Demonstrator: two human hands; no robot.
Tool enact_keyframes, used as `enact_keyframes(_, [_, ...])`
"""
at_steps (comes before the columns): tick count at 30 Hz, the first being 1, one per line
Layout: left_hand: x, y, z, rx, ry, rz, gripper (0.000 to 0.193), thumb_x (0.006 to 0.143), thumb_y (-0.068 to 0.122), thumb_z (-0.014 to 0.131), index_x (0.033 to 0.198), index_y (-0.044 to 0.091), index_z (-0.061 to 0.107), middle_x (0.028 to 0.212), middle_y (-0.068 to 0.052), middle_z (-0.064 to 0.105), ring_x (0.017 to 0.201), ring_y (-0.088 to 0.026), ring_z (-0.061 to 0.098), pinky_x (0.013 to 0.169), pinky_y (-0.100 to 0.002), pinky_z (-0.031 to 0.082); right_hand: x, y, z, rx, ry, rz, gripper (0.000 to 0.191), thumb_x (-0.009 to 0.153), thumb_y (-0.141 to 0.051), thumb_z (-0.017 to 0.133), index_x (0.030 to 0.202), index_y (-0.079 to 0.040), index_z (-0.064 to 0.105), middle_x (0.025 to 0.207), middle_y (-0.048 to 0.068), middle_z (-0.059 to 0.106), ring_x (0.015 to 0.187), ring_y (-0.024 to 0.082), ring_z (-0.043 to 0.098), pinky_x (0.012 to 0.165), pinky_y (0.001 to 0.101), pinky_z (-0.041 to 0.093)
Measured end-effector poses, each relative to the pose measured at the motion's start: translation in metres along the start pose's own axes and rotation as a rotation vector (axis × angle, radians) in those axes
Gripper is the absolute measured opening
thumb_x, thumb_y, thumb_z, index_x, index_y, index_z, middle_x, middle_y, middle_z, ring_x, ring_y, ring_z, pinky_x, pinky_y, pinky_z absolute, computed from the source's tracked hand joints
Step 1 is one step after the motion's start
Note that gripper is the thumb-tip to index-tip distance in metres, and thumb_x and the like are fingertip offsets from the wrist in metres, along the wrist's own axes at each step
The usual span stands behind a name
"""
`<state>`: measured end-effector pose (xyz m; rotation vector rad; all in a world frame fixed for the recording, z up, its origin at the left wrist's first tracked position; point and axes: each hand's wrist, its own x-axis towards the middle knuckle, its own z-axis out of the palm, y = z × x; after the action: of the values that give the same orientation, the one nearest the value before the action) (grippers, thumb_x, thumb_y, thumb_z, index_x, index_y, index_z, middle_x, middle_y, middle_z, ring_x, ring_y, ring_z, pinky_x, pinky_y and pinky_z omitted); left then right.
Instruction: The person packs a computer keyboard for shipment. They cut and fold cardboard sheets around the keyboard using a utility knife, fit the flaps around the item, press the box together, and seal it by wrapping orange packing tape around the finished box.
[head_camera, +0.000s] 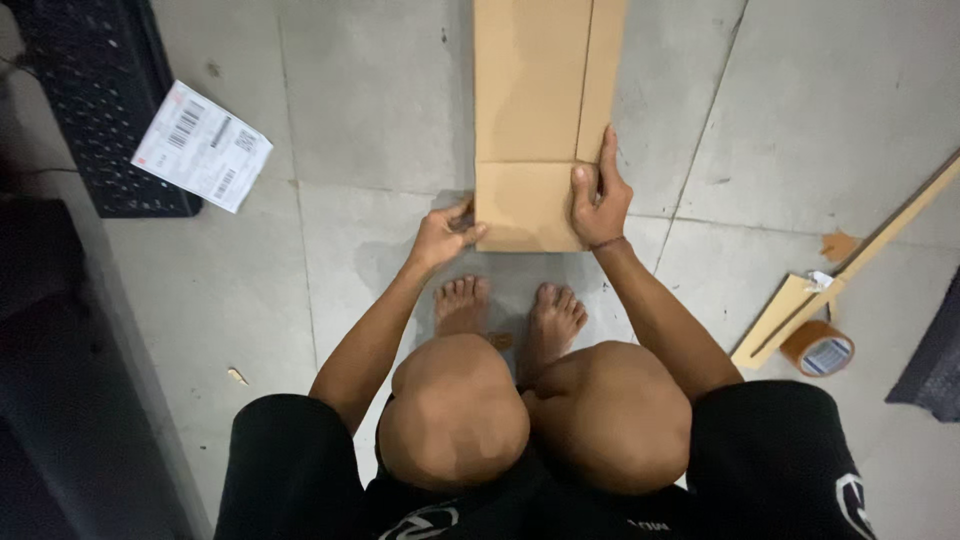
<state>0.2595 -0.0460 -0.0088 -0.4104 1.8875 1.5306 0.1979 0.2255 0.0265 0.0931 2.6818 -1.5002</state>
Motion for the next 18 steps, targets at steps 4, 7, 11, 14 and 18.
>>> enact_keyframes(4, [-0.010, 0.007, 0.022, 0.008, 0.045, -0.073, 0.058, 0.091, 0.020, 0.074, 0.142, 0.000, 0.056, 0.127, -0.020, 0.072, 0.114, -0.027, 0.071, 0.096, -0.037, 0.057, -0.011, 0.010, -0.002, 0.025, -0.010, -0.033, 0.064, 0.108, -0.012, 0.055, 0.162, 0.002, 0.025, 0.148, 0.030, 0.059, 0.133, 0.029, 0.065, 0.109, 0.0356, 0.052])
enact_keyframes(7, [-0.017, 0.019, 0.027, 0.219, -0.005, -0.297, 0.049, 0.094, 0.021, 0.068, 0.141, 0.007, 0.065, 0.122, -0.020, 0.077, 0.109, -0.034, 0.074, 0.092, -0.042, 0.058, -0.012, 0.010, -0.002, 0.020, -0.010, -0.032, 0.064, 0.108, -0.012, 0.055, 0.163, 0.001, 0.025, 0.146, 0.028, 0.062, 0.129, 0.027, 0.068, 0.110, 0.0354, 0.052])
enact_keyframes(11, [0.010, 0.045, -0.008, 0.228, -0.006, 0.100, 0.065, 0.083, 0.014, 0.079, 0.143, 0.001, 0.058, 0.136, -0.022, 0.064, 0.126, -0.036, 0.063, 0.104, -0.043, 0.049, -0.004, 0.001, -0.003, -0.010, 0.003, -0.103, 0.062, 0.110, -0.014, 0.054, 0.162, 0.002, 0.023, 0.145, 0.031, 0.056, 0.134, 0.033, 0.061, 0.115, 0.0380, 0.049])
enact_keyframes(14, [0.055, 0.081, -0.042, 0.134, 0.133, 0.097, 0.080, 0.092, 0.029, 0.086, 0.152, 0.000, 0.043, 0.151, -0.023, 0.048, 0.137, -0.037, 0.047, 0.107, -0.048, 0.038, -0.002, -0.002, -0.006, 0.069, -0.037, 0.139, 0.069, 0.101, -0.020, 0.060, 0.159, 0.002, 0.030, 0.132, 0.025, 0.069, 0.115, 0.026, 0.071, 0.100, 0.0334, 0.055])
enact_keyframes(18, [0.124, 0.147, -0.049, 0.074, 0.225, 0.170, 0.104, 0.078, 0.038, 0.090, 0.154, 0.000, 0.029, 0.138, -0.021, 0.062, 0.125, -0.029, 0.066, 0.105, -0.039, 0.054, -0.004, 0.012, -0.008, 0.045, 0.019, -0.043, 0.062, 0.100, -0.017, 0.066, 0.152, 0.005, 0.041, 0.141, 0.029, 0.061, 0.131, 0.031, 0.062, 0.110, 0.0376, 0.050])
